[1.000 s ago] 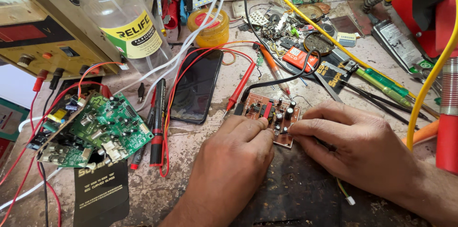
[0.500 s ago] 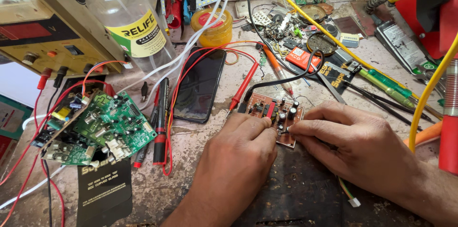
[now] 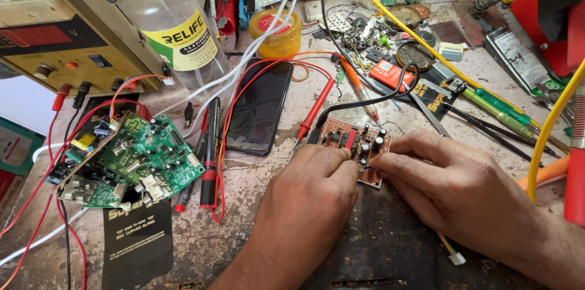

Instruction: The person holds a green circuit board and uses multimeter probes to test several points on its backside. They flip the board to the component side and continue probing capacitors and other components. The person then flips the board back and continues testing the backside.

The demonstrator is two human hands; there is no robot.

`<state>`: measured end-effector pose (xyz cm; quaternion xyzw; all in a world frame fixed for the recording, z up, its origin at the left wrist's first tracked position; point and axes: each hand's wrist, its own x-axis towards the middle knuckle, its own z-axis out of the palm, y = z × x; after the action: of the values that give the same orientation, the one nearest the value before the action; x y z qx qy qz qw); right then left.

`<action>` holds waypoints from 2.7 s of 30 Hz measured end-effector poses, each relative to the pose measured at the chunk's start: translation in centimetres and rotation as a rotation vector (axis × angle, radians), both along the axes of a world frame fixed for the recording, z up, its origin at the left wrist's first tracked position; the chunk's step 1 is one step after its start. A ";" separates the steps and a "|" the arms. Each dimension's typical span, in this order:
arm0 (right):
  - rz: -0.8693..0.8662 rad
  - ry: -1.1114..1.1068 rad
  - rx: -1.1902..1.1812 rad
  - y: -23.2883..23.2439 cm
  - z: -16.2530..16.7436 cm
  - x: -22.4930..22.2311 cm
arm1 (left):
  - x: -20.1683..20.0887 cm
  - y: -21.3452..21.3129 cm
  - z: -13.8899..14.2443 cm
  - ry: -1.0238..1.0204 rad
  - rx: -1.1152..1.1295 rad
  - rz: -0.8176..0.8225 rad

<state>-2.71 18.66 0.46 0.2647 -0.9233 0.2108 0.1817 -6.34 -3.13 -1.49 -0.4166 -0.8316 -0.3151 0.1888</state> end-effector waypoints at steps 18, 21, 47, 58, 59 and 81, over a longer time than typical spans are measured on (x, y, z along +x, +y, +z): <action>-0.005 0.018 0.033 -0.3 0.0 -0.1 | 0.0 0.1 0.0 -0.007 0.041 0.007; 0.016 -0.002 0.039 0.0 -0.3 -0.1 | 0.0 0.0 0.0 -0.001 0.054 0.006; -0.002 0.044 0.016 -0.2 -0.6 0.1 | 0.5 -0.6 0.4 -0.052 0.055 0.027; -0.018 0.016 -0.020 0.2 -0.3 -0.2 | 0.2 -0.3 0.2 -0.061 0.074 0.013; -0.004 0.015 -0.035 0.3 -0.3 -0.2 | 0.2 -0.3 0.1 -0.062 0.073 0.013; -0.021 0.003 0.031 -0.7 -0.5 0.0 | 0.3 -0.7 0.3 -0.076 0.067 0.013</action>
<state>-2.71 17.93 -0.04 0.2580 -0.9289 0.1940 0.1813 -6.09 -3.84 -1.15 -0.3924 -0.8299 -0.3569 0.1730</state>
